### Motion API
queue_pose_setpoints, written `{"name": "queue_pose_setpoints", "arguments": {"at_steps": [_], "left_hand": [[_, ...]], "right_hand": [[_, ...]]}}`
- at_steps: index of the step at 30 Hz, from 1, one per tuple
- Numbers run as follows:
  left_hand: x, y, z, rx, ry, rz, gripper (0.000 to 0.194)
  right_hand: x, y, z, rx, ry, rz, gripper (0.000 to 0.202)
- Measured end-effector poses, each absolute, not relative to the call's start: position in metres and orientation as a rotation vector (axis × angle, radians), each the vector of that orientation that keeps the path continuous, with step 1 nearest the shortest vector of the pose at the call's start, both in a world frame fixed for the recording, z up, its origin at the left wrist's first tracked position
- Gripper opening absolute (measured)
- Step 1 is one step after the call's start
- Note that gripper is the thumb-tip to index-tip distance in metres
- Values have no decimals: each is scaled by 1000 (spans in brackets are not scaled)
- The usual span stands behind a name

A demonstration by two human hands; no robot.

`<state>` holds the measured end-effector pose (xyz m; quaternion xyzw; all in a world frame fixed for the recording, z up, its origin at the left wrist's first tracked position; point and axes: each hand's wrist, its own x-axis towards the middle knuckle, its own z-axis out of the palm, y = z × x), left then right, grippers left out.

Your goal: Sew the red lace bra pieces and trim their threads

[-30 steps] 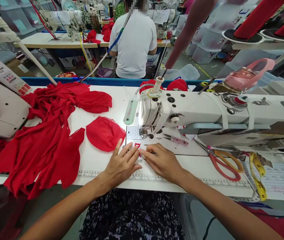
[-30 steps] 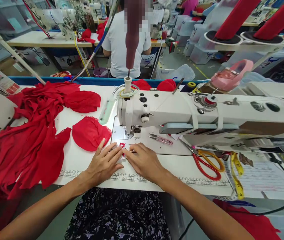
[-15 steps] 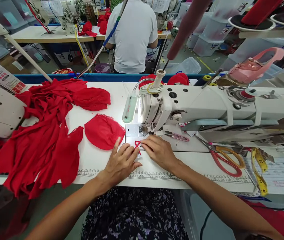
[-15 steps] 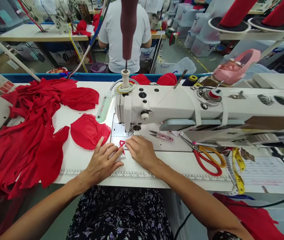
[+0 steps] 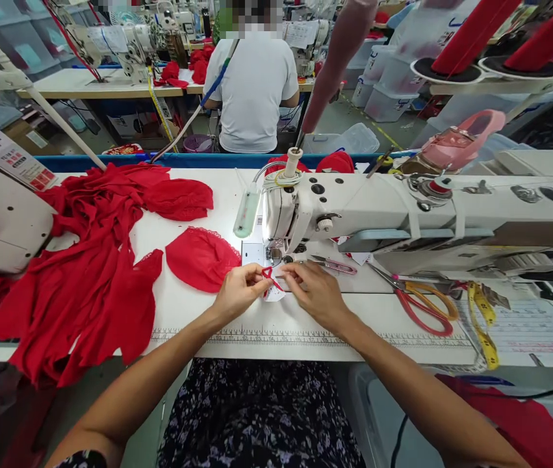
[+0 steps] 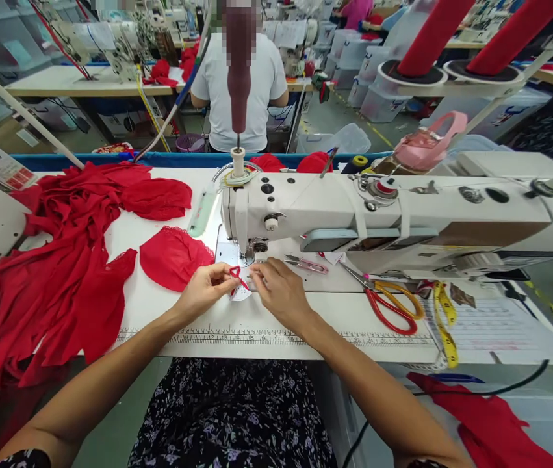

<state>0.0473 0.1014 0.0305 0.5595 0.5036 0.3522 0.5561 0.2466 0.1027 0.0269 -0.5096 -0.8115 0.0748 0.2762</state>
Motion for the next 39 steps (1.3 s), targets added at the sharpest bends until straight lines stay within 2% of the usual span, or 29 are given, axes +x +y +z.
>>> {"name": "queue_pose_setpoints", "arguments": {"at_steps": [4,10,12,18,24,39], "left_hand": [[42,107,35,1075,1110,735,37],[39,107,35,1055,1106,672,38],[40,107,35,1058,1087,662,37],[40,108,34,1074,1035,651,30],[40,108,32,1055,993,679,29],[39,107,26,1105,983,620,31]], "right_hand": [[293,109,22,-1612,-2262,-433,23],[326,117,11,-1606,-2360,-539,26],[319,112,14,-1586,-2345,-532,25],[271,85,29,-1384,-2437,-235,24],[247,91,32,-1338,-2501,-315,37],[241,98,27,-1323,-2541,-166,42]]}}
